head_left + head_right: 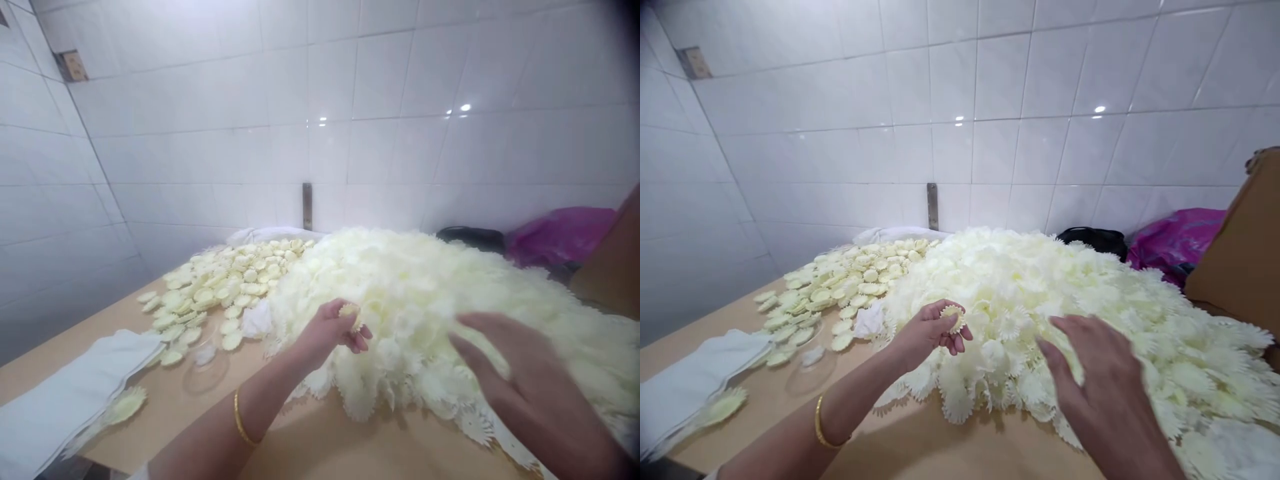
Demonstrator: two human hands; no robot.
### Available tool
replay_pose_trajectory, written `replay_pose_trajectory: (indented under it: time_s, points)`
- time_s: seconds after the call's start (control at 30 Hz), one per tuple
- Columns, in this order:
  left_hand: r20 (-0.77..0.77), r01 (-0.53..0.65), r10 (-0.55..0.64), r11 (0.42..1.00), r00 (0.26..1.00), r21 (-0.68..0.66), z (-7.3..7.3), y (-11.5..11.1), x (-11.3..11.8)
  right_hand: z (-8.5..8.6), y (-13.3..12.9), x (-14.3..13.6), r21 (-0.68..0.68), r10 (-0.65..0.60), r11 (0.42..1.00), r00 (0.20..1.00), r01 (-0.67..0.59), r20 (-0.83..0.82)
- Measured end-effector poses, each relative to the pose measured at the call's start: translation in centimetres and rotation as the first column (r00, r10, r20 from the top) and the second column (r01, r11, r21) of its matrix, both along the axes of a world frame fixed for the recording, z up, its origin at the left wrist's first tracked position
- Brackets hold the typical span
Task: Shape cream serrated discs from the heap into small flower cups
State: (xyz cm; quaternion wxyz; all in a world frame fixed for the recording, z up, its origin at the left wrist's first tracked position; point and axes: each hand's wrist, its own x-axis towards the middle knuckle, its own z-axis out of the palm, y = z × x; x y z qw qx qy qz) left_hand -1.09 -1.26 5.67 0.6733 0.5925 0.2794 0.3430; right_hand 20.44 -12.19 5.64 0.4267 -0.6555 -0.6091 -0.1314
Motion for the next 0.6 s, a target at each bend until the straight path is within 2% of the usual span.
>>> replay_pose_trajectory:
  time_s: [0.1,0.17,0.23,0.37,0.5,0.6]
  points:
    - [0.004,-0.018,0.018,0.999,1.000,0.039,0.2,0.9,2.2,2.8,2.8,-3.7,-0.105,0.128,0.983,0.969,-0.153,-0.213]
    - [-0.011,-0.058,0.060,0.992,0.998,0.109,0.9,1.3,3.1,3.5,4.9,-5.0,-0.169,0.165,0.960,0.938,-0.224,-0.305]
    - [0.006,-0.086,0.087,0.975,0.996,0.204,1.8,1.6,3.7,3.8,6.9,-5.7,-0.163,0.197,0.948,0.904,-0.275,-0.379]
    - [0.079,-0.137,0.118,0.942,0.990,0.307,3.2,2.2,4.3,4.0,9.6,-6.5,0.000,0.408,0.857,0.681,-0.515,-0.608]
    - [0.147,-0.189,0.152,0.939,0.977,0.286,2.9,3.1,4.8,4.4,10.8,-7.1,0.111,0.441,0.832,0.525,-0.544,-0.728]
    - [0.222,-0.163,0.122,0.971,0.967,0.174,2.2,4.1,5.1,4.3,11.5,-7.2,0.198,0.475,0.784,0.362,-0.589,-0.802]
